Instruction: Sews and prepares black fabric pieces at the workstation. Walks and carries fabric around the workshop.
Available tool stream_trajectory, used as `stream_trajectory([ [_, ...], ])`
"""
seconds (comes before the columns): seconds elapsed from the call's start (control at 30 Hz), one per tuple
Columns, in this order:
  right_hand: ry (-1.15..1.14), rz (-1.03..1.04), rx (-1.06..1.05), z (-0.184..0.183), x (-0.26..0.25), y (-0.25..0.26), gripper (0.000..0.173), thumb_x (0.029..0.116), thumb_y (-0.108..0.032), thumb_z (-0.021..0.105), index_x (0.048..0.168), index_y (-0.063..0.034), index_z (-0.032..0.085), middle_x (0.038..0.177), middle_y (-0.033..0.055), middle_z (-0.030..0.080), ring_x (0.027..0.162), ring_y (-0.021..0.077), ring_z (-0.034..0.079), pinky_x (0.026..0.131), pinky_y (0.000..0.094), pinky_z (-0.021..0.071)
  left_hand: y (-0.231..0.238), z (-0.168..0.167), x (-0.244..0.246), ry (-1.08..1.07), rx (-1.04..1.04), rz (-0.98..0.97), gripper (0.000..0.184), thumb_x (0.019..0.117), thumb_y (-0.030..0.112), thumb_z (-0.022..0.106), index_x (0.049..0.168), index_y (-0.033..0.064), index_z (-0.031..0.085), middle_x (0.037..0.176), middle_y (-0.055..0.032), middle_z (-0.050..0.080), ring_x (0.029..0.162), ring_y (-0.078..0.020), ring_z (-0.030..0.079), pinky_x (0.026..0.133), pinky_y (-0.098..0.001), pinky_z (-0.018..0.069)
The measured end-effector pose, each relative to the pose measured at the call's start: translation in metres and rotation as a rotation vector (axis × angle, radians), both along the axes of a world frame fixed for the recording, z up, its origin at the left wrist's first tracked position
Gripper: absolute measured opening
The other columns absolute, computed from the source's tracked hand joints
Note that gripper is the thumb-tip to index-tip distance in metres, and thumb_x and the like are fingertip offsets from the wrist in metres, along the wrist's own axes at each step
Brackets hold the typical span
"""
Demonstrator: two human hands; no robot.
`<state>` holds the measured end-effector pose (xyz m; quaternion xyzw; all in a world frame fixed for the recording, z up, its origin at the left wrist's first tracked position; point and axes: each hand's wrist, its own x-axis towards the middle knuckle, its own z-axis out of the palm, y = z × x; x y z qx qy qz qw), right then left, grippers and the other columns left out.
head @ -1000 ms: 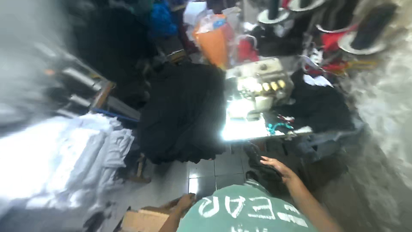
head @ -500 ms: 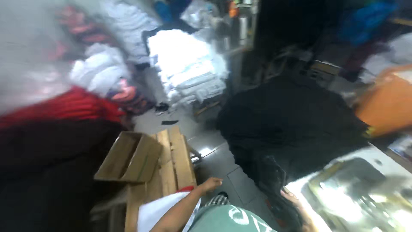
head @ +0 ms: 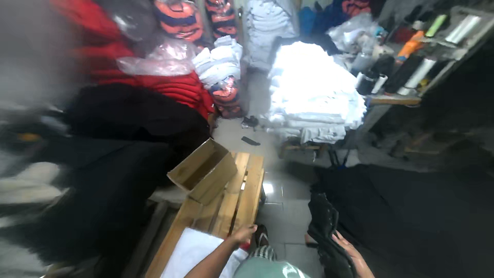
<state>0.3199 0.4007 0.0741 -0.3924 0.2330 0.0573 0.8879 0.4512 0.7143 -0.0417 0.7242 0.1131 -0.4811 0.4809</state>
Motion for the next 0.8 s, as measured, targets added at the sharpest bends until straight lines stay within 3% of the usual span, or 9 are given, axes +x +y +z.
stream_trajectory([
  [0.07, 0.01, -0.013, -0.012, -0.002, 0.032, -0.003, 0.031, 0.1055, -0.01, 0.035, 0.121, -0.013, 0.061, 0.096, -0.0003, 0.078, 0.082, 0.0075, 0.075, 0.072, 0.0256, 0.0632, -0.002, -0.006, 0.031, -0.009, 0.044, -0.099, 0.046, 0.111, 0.026, 0.045, 0.148, -0.0002, 0.048, 0.149, -0.028, 0.049, 0.135, -0.0412, 0.05, 0.111, -0.0552, 0.0386],
  [0.17, 0.057, 0.0, -0.051, -0.001, 0.082, 0.001, 0.03, 0.1084, -0.012, 0.029, 0.125, -0.0144, 0.054, 0.097, -0.0032, 0.077, 0.083, 0.0063, 0.074, 0.072, 0.025, 0.0628, -0.005, 0.007, 0.075, -0.059, 0.037, -0.236, 0.044, 0.1107, 0.024, 0.045, 0.147, -0.001, 0.05, 0.151, -0.026, 0.048, 0.139, -0.0386, 0.046, 0.115, -0.0532, 0.0345],
  [0.27, 0.114, 0.037, -0.09, -0.012, 0.134, 0.0, 0.031, 0.1087, -0.014, 0.03, 0.129, -0.0145, 0.053, 0.094, -0.0015, 0.076, 0.076, 0.0079, 0.073, 0.064, 0.0265, 0.0623, 0.005, 0.009, 0.102, -0.138, -0.048, -0.263, 0.042, 0.1101, 0.019, 0.046, 0.145, -0.0042, 0.05, 0.148, -0.0264, 0.051, 0.139, -0.0373, 0.048, 0.117, -0.0504, 0.034],
  [0.47, 0.237, 0.102, -0.238, -0.041, 0.232, -0.006, 0.029, 0.1108, -0.017, 0.032, 0.133, -0.0133, 0.05, 0.095, -0.0019, 0.073, 0.073, 0.0058, 0.07, 0.058, 0.0237, 0.058, 0.067, -0.003, 0.091, -0.073, 0.051, -0.029, 0.045, 0.11, 0.022, 0.047, 0.148, -0.0005, 0.048, 0.148, -0.0247, 0.052, 0.137, -0.0373, 0.051, 0.116, -0.0513, 0.037],
  [0.6, 0.326, 0.229, -0.475, -0.062, 0.296, -0.005, 0.03, 0.1087, -0.014, 0.042, 0.137, -0.0072, 0.049, 0.092, -0.0017, 0.065, 0.068, 0.0018, 0.062, 0.057, 0.0203, 0.053, 0.106, -0.008, 0.06, -0.071, 0.123, 0.212, 0.043, 0.1091, 0.02, 0.049, 0.145, -0.0036, 0.051, 0.144, -0.0279, 0.054, 0.135, -0.0392, 0.053, 0.116, -0.051, 0.0374],
  [0.7, 0.395, 0.424, -0.751, -0.091, 0.343, -0.002, 0.035, 0.1074, -0.013, 0.049, 0.141, -0.0008, 0.051, 0.104, 0.008, 0.062, 0.075, 0.0066, 0.056, 0.067, 0.0253, 0.0484, 0.12, -0.012, 0.043, -0.065, 0.172, 0.416, 0.043, 0.1089, 0.018, 0.049, 0.145, -0.0048, 0.05, 0.147, -0.0275, 0.052, 0.138, -0.039, 0.05, 0.118, -0.0499, 0.0358],
  [0.8, 0.454, 0.64, -0.851, -0.125, 0.389, -0.002, 0.037, 0.1075, -0.012, 0.051, 0.142, 0.0009, 0.052, 0.111, 0.0158, 0.062, 0.082, 0.0143, 0.055, 0.074, 0.0333, 0.0479, 0.118, -0.018, 0.028, -0.073, 0.245, 0.62, 0.041, 0.1083, 0.016, 0.051, 0.144, -0.0056, 0.052, 0.145, -0.0278, 0.054, 0.137, -0.04, 0.051, 0.118, -0.0508, 0.0361],
])
